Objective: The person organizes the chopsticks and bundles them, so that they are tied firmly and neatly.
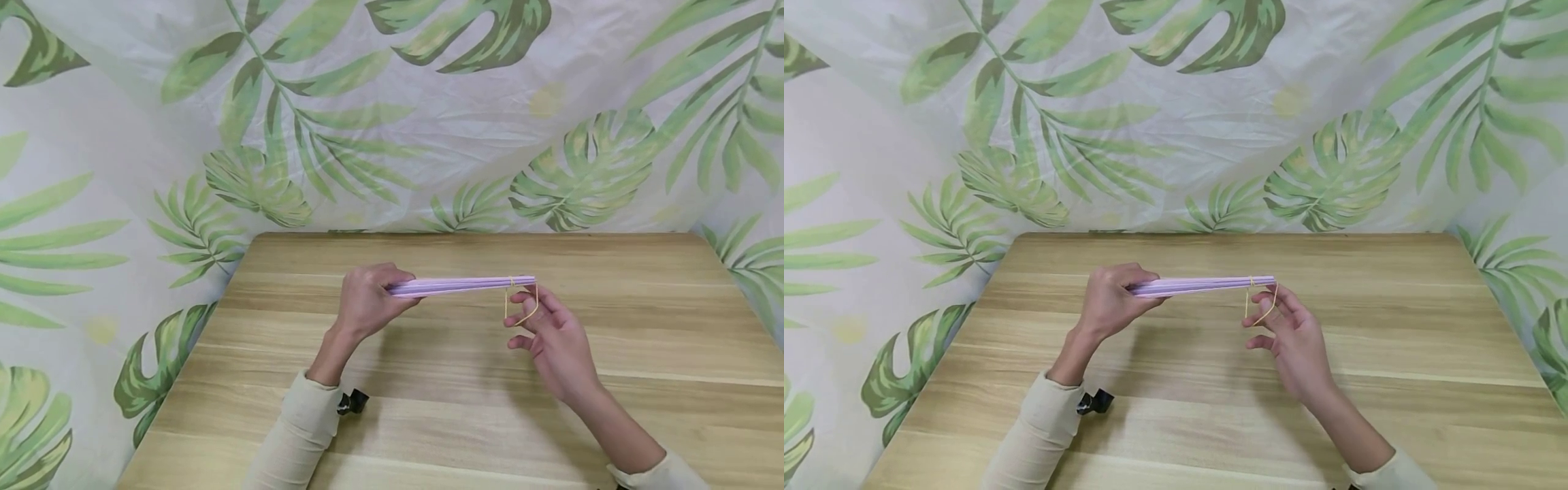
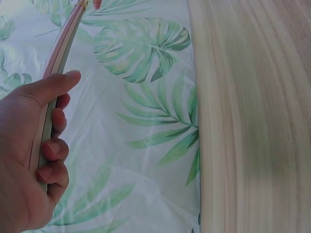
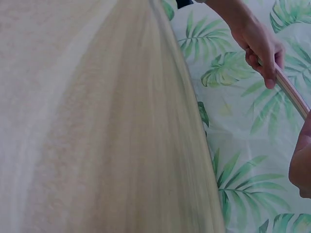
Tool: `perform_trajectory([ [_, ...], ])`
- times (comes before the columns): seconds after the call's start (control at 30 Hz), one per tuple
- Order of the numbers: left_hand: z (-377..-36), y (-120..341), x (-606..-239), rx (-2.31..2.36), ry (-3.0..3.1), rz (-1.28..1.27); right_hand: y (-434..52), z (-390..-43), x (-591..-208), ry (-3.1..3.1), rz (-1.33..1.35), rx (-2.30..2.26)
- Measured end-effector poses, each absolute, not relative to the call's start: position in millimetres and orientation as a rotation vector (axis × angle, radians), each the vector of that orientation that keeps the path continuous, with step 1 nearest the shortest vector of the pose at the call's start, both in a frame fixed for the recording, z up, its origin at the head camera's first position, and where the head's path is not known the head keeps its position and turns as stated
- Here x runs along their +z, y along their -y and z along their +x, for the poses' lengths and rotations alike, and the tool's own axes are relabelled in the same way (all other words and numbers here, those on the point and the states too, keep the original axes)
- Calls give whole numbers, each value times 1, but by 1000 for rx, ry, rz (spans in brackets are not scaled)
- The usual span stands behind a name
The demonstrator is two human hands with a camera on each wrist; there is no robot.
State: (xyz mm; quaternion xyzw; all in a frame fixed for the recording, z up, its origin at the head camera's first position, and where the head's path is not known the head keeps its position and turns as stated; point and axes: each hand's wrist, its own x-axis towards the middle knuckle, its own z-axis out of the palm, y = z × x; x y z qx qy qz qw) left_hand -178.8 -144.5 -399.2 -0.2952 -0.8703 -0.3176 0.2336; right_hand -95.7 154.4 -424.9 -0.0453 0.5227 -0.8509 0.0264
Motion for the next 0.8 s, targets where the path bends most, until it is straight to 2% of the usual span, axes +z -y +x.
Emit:
perform_trajectory([
  [0.5,-181,147,-399,-811,2348,-1051,-163,-104,-420,-1632,-65,-2636],
  [0.8,-178,142,-399,-790,2359,-1067,-161,-105,-422,-1758,-43,-2533],
])
